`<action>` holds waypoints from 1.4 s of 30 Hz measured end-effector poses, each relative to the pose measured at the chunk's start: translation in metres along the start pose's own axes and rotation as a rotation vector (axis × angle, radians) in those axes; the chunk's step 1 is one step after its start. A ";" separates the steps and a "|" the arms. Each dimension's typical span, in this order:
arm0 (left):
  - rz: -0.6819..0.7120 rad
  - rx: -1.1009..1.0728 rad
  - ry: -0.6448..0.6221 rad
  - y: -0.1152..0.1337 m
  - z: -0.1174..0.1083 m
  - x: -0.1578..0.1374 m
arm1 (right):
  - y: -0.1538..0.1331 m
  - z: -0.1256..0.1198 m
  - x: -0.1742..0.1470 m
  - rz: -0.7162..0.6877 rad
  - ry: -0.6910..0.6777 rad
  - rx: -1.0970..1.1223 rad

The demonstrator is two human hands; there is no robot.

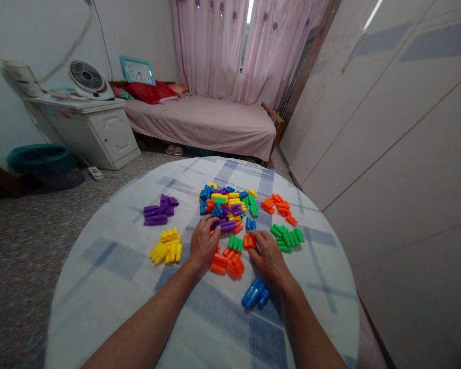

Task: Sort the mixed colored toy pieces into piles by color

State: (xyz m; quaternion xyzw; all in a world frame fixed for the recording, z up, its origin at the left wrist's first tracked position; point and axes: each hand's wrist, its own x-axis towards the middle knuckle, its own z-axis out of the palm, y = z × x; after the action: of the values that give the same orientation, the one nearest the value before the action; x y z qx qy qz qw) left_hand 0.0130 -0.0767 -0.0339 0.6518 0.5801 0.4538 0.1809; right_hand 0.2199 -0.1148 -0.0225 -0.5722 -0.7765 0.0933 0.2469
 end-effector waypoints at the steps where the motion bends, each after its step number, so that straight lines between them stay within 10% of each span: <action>1: -0.002 0.001 0.001 0.000 0.000 0.000 | 0.000 0.000 0.000 -0.001 -0.001 0.000; 42: 0.000 0.009 -0.002 0.000 0.000 0.000 | -0.004 -0.003 -0.001 0.015 -0.029 -0.026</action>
State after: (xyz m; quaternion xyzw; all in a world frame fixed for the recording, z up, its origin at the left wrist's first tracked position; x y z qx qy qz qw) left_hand 0.0129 -0.0765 -0.0337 0.6530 0.5820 0.4504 0.1789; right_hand 0.2181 -0.1174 -0.0180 -0.5796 -0.7769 0.0934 0.2277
